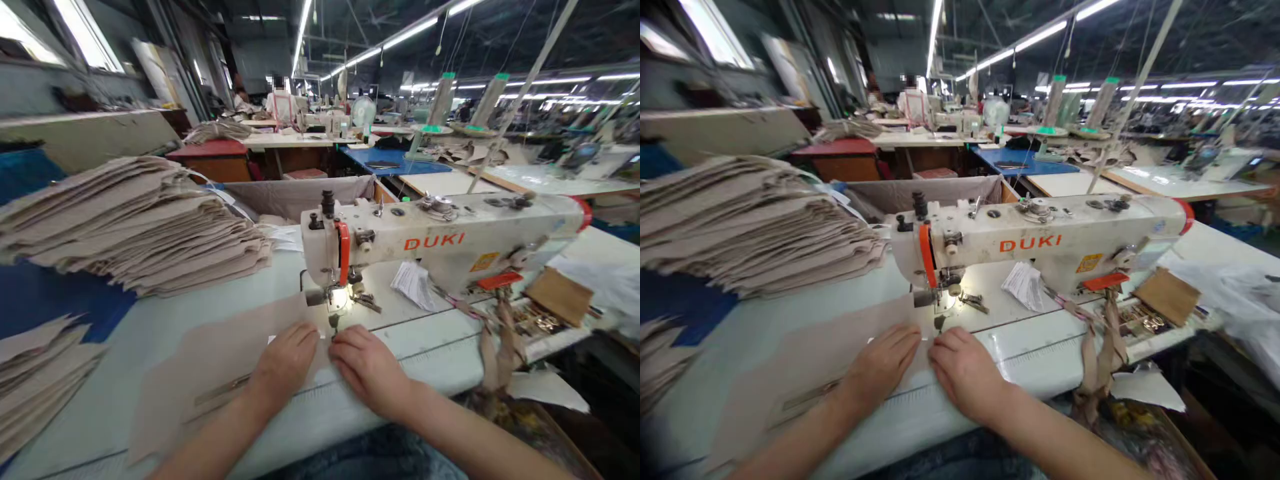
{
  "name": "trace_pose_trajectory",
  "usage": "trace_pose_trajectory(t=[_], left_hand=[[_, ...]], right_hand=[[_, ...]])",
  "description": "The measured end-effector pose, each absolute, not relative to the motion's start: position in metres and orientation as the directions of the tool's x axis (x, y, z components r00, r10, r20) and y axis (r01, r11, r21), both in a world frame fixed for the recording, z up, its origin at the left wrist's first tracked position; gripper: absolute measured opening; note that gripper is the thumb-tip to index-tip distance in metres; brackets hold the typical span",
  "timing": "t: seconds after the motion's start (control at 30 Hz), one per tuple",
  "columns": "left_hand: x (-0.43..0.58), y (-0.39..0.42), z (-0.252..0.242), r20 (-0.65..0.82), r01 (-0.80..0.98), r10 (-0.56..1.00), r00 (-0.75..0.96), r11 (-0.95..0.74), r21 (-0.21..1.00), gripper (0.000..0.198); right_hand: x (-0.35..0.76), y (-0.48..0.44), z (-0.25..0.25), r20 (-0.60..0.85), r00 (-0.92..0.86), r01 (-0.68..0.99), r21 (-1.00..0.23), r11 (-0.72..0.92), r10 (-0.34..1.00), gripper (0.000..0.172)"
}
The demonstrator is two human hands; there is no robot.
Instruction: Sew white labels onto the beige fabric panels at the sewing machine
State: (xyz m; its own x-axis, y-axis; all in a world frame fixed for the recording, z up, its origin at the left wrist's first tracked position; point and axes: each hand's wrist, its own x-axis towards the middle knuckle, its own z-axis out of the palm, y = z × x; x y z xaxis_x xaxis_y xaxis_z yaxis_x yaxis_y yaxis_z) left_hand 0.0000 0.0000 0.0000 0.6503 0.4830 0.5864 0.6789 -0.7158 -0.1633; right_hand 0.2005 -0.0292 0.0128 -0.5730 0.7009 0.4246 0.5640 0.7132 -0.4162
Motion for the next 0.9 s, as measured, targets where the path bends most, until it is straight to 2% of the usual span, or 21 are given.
trace_pose_trajectory(t=[0.13,0.3,0.5,0.67,0.9], left_hand=[[0.001,0.006,0.003,0.583,0.67,0.481,0.655,-0.726,-0.154,0.035],[0.0,0.011,0.008,0.61,0.674,0.5,0.615,-0.735,-0.076,0.031],[0.006,0.016,0.008,0.565,0.642,0.472,0.677,-0.754,-0.14,0.03],[0.003,0.018,0.005,0.465,0.641,0.522,0.715,-0.755,-0.137,0.026],[-0.001,0.021,0.002,0.43,0.624,0.516,0.741,-0.766,-0.156,0.026]], right_hand=[[0.2,-0.034,0.007,0.397,-0.649,0.545,-0.353,0.761,0.649,0.023],[0.199,-0.031,0.005,0.357,-0.658,0.572,-0.335,0.749,0.663,0.026],[0.198,-0.032,0.003,0.393,-0.637,0.571,-0.338,0.748,0.663,0.027],[0.198,-0.033,0.002,0.391,-0.634,0.569,-0.348,0.745,0.667,0.028],[0.198,-0.032,0.006,0.381,-0.638,0.574,-0.344,0.743,0.67,0.027]])
